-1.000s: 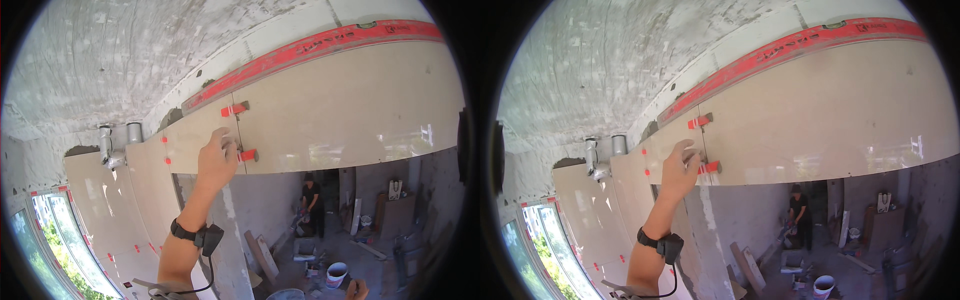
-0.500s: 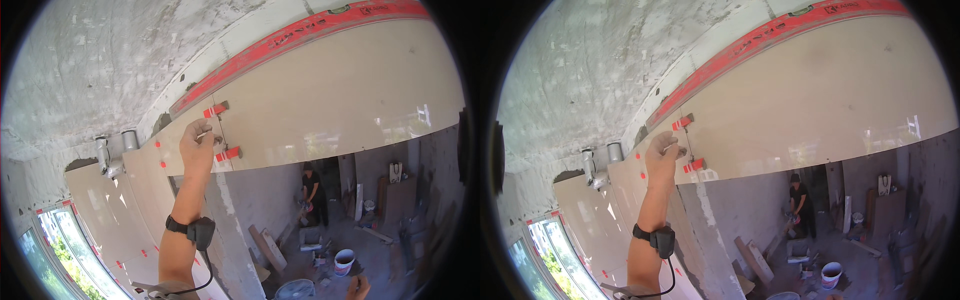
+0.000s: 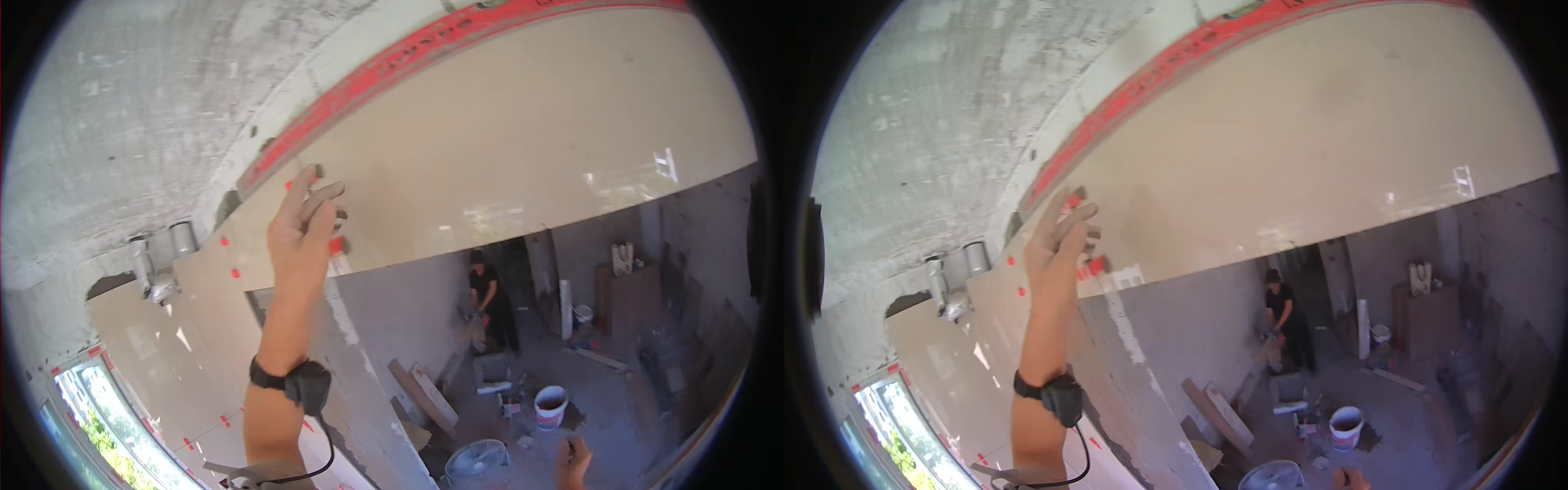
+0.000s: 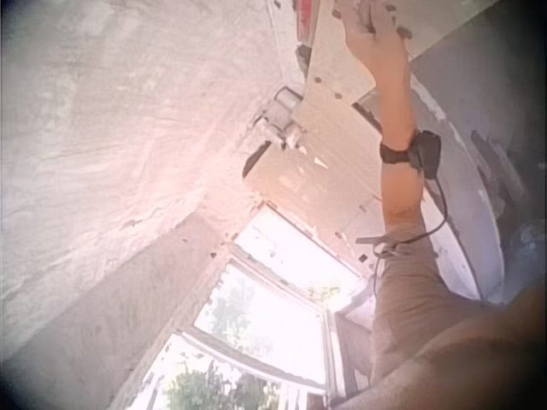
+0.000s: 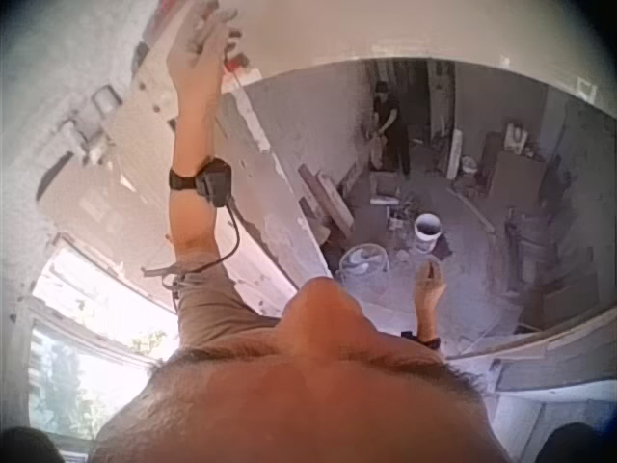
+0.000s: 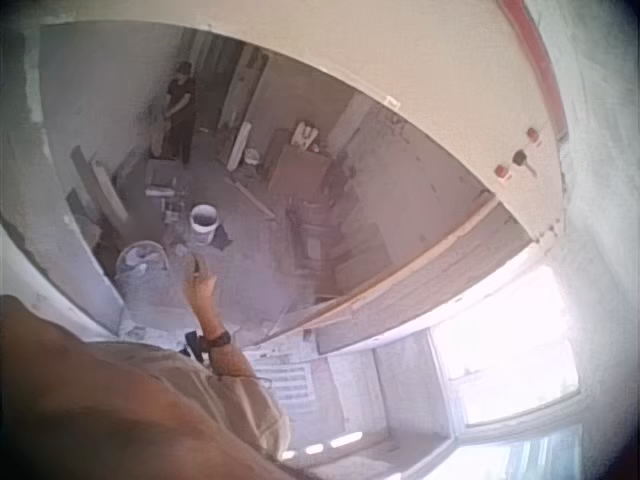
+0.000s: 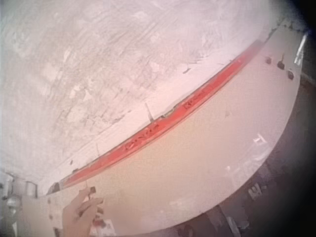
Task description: Installing large ceramic tiles on a wall above a doorway using spacers and a level.
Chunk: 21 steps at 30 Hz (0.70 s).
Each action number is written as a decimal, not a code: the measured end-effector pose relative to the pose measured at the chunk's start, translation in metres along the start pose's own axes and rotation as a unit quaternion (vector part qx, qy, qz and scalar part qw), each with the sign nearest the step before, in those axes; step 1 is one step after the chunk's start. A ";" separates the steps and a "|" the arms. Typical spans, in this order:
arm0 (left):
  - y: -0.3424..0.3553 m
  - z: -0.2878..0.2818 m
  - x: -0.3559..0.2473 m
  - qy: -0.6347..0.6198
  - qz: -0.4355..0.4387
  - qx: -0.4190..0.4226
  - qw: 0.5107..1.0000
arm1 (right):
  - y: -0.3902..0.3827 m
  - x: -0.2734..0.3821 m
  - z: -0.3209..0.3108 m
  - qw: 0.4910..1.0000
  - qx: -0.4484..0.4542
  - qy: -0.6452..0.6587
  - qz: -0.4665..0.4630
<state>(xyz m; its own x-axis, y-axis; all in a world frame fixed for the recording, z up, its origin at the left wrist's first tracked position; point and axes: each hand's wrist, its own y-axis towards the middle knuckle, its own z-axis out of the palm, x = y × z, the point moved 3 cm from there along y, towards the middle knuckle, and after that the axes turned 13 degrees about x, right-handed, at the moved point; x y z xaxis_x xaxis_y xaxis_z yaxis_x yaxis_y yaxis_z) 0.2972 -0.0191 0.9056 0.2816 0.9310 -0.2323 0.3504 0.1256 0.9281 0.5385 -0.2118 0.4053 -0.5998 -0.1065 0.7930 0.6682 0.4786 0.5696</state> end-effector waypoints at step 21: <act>-0.545 0.321 0.234 -0.279 -0.401 0.522 0.699 | -0.357 0.042 -0.076 0.726 -0.358 -0.270 0.520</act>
<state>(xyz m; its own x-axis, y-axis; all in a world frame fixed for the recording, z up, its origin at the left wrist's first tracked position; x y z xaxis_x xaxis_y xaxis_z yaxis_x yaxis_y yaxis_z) 0.4589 0.0199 0.2526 -0.1762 0.3901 -0.9037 0.9746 -0.0596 -0.2158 0.3081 -0.4536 0.2512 0.4386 0.4389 0.7842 0.8251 -0.5424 -0.1580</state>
